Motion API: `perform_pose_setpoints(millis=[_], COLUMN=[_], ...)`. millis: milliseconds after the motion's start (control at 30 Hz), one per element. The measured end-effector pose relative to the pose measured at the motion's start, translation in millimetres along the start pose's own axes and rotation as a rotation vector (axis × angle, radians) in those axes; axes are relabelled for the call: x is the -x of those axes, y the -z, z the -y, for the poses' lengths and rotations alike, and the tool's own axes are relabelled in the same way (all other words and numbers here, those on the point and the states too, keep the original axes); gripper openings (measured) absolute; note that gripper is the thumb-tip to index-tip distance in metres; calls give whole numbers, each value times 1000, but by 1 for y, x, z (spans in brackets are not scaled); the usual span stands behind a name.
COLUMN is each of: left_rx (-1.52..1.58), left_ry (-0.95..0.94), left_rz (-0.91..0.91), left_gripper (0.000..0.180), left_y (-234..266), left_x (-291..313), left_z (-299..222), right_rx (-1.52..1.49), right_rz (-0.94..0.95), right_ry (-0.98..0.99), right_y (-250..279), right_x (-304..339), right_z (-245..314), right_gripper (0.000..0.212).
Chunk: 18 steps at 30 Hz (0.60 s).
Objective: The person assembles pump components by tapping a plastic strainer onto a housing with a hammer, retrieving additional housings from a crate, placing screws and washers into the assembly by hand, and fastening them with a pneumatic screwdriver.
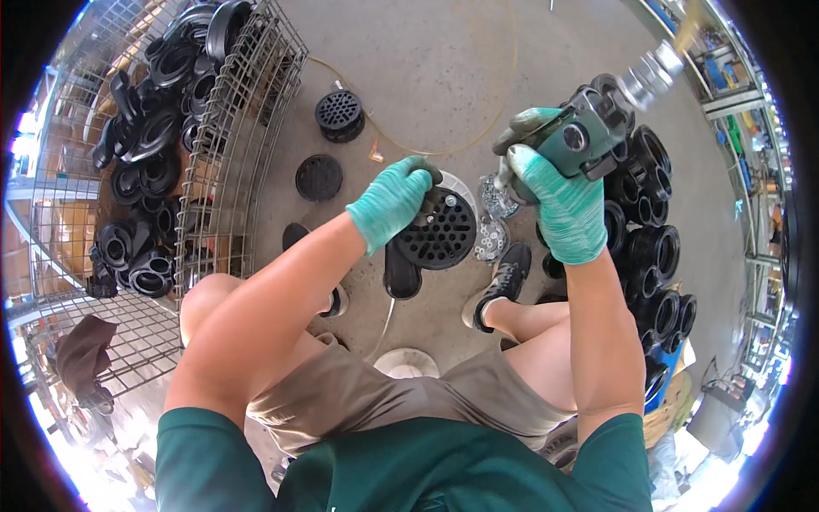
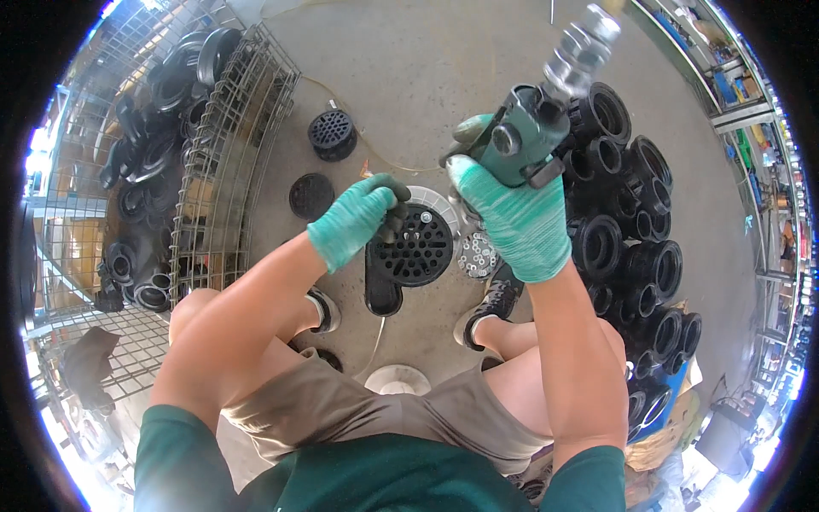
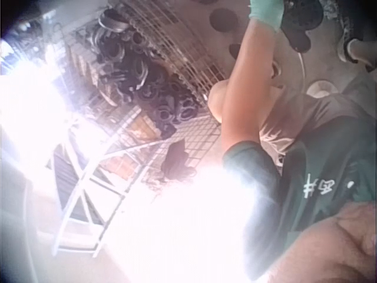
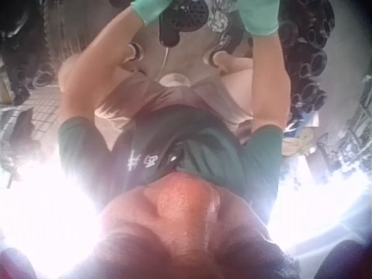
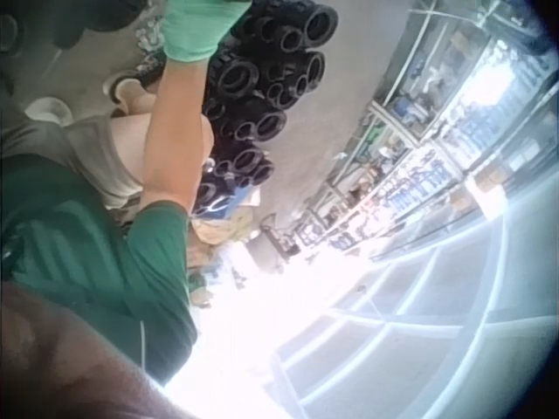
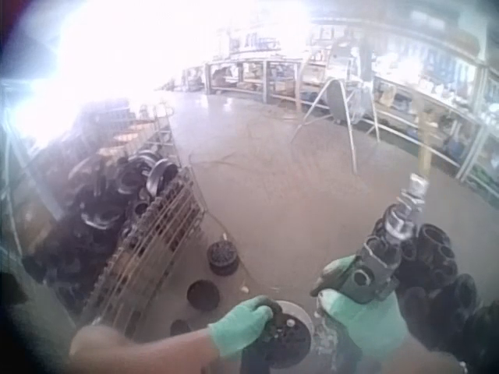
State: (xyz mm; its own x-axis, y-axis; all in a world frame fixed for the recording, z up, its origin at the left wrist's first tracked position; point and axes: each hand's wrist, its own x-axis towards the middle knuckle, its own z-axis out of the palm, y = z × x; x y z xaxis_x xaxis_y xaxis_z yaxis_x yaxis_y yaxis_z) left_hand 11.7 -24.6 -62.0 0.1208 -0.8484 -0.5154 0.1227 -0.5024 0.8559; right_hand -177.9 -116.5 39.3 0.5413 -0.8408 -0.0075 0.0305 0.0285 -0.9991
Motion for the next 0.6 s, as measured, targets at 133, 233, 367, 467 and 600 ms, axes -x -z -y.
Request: perform_pose_setpoints(millis=[133,233,367,467,600], left_rx=[814,837,693,659,818], left_ry=[101,94,21,7,26], left_rz=[156,150,117,79,91], left_gripper=[25,32,35,34,33], left_y=[-3,-7,-12,-12,-8], left_x=[19,34,43,44,42], left_z=[-18,-28,-35,-31,-29], right_rx=[67,226,382,487,517], right_rz=[5,91,151,168,212], right_ry=[-235,-173,-136,-113,-53], right_y=[5,-1,-7,-10,-19], right_x=[8,13,15,17,24], right_z=[4,-18,-31,-28,-16], right_gripper=[25,27,32,36,38])
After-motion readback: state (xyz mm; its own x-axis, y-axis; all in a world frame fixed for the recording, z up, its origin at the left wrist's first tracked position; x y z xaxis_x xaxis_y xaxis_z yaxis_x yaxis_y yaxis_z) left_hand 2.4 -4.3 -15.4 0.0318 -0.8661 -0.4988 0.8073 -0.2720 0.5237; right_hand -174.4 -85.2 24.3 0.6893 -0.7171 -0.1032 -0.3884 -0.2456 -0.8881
